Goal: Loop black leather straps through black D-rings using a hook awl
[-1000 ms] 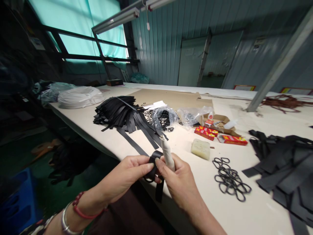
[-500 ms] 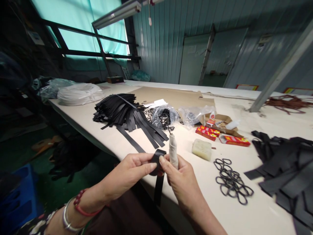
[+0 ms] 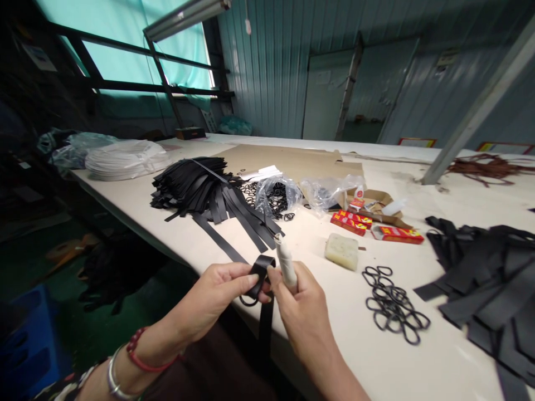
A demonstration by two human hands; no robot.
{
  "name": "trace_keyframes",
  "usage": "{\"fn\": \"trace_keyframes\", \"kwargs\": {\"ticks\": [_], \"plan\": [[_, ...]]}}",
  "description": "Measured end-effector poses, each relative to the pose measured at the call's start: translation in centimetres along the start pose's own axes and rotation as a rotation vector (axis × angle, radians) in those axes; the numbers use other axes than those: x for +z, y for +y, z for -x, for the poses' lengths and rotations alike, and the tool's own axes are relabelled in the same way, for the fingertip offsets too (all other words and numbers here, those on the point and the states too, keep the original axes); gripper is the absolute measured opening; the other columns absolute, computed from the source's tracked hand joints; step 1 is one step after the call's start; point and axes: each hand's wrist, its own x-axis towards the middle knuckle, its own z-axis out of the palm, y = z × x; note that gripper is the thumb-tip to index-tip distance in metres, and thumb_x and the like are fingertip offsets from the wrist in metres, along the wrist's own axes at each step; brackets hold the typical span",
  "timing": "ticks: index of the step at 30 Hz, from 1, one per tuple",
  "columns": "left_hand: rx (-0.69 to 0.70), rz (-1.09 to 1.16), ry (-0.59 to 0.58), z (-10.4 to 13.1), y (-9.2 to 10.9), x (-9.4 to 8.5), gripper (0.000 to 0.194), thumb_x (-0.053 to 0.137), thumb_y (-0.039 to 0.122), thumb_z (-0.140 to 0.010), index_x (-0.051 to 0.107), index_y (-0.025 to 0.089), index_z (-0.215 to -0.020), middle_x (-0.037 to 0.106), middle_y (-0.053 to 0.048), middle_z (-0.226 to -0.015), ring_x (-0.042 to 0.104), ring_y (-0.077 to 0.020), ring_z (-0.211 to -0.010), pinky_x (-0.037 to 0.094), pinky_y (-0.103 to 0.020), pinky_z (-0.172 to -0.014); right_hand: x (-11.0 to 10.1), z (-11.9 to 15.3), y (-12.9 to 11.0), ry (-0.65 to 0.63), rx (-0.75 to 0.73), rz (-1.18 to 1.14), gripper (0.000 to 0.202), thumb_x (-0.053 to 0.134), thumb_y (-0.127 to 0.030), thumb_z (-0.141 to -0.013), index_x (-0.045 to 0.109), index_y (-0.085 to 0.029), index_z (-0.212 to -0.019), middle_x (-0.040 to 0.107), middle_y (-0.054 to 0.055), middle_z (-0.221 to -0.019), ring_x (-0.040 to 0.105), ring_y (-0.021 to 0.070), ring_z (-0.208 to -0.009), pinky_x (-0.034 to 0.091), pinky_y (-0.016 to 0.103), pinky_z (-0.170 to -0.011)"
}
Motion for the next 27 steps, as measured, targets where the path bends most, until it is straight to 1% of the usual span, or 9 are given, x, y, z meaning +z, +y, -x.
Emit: {"fn": "trace_keyframes", "kwargs": {"ticks": [2,3,7,10,13,16,18,20,27], "plan": [[-0.021,0.024,0.015,-0.1,-0.4,-0.1,0.019,0.058,0.021,-0.076,0.071,0.009,-0.082,0.069,-0.007,-0.069,0.062,-0.0192,-0.069,0.045,-0.029,-0.070,-0.2,0.1,0.5,0.085,-0.117,0.152,0.018,0.057,-0.035,-0.079,0.060,-0.019,-0.073,0.057,0.000,-0.066,0.053,0.0160,-0.062,0.041,0.026,-0.059],[-0.026,0.031,0.012,-0.1,-0.5,-0.1,0.019,0.058,0.021,-0.076,0.071,0.009,-0.083,0.069,-0.007,-0.070,0.062,-0.0195,-0.069,0.045,-0.030,-0.070,-0.3,0.1,0.7,0.095,-0.180,0.205,0.014,0.057,-0.033,-0.080,0.060,-0.020,-0.075,0.056,0.000,-0.066,0.053,0.0159,-0.062,0.041,0.026,-0.058],[-0.006,0.033,-0.029,-0.3,-1.2,0.1,0.020,0.057,0.022,-0.077,0.073,0.010,-0.078,0.068,-0.007,-0.066,0.060,-0.0191,-0.070,0.044,-0.030,-0.072,-0.5,0.3,1.9,0.013,-0.398,0.284,0.012,0.053,-0.022,-0.082,0.061,-0.022,-0.074,0.051,-0.002,-0.063,0.051,0.0138,-0.058,0.041,0.024,-0.054],[-0.013,0.077,-0.026,-0.4,-1.9,0.2,0.018,0.061,0.025,-0.075,0.074,0.012,-0.077,0.068,-0.005,-0.066,0.059,-0.0188,-0.070,0.043,-0.029,-0.072,-0.7,0.7,2.7,0.026,-0.551,0.358,0.013,0.050,-0.015,-0.082,0.060,-0.021,-0.088,0.053,-0.001,-0.066,0.052,0.0127,-0.057,0.042,0.023,-0.050],[-0.112,0.159,-0.045,-0.2,-2.6,0.3,0.020,0.064,0.028,-0.074,0.074,0.015,-0.084,0.069,-0.004,-0.068,0.058,-0.0168,-0.066,0.043,-0.026,-0.066,-1.3,1.4,3.3,0.043,-0.859,0.568,0.026,0.046,-0.008,-0.083,0.057,-0.017,-0.104,0.058,0.003,-0.067,0.052,0.0140,-0.056,0.041,0.024,-0.048],[-0.117,0.186,-0.093,0.1,-3.1,0.5,0.020,0.061,0.024,-0.077,0.073,0.016,-0.091,0.071,-0.004,-0.076,0.060,-0.0171,-0.073,0.043,-0.026,-0.073,-1.8,2.1,3.6,0.059,-1.109,0.787,0.026,0.049,-0.004,-0.080,0.058,-0.009,-0.104,0.064,0.007,-0.067,0.051,0.0162,-0.054,0.038,0.028,-0.046],[-0.083,0.178,-0.114,0.3,-3.2,0.7,0.020,0.058,0.021,-0.080,0.072,0.016,-0.093,0.072,-0.005,-0.080,0.061,-0.0172,-0.078,0.043,-0.027,-0.078,-2.1,2.4,3.8,0.065,-1.176,0.848,0.022,0.051,-0.004,-0.079,0.060,-0.008,-0.099,0.066,0.009,-0.070,0.052,0.0166,-0.054,0.038,0.029,-0.046],[-0.078,0.162,-0.112,0.4,-3.2,0.8,0.020,0.057,0.019,-0.081,0.072,0.017,-0.093,0.072,-0.004,-0.080,0.062,-0.0166,-0.078,0.044,-0.026,-0.078,-2.2,2.4,4.0,0.072,-1.206,0.860,0.019,0.051,-0.004,-0.080,0.062,-0.009,-0.094,0.067,0.009,-0.070,0.053,0.0163,-0.054,0.038,0.030,-0.046],[-0.074,0.083,-0.092,0.3,-3.4,1.2,0.019,0.057,0.020,-0.081,0.072,0.019,-0.093,0.073,-0.002,-0.082,0.063,-0.0167,-0.080,0.045,-0.023,-0.076,-2.4,2.6,4.4,0.088,-1.239,0.841,0.019,0.048,-0.005,-0.081,0.064,-0.010,-0.089,0.068,0.009,-0.070,0.055,0.0163,-0.052,0.039,0.030,-0.042]]}}
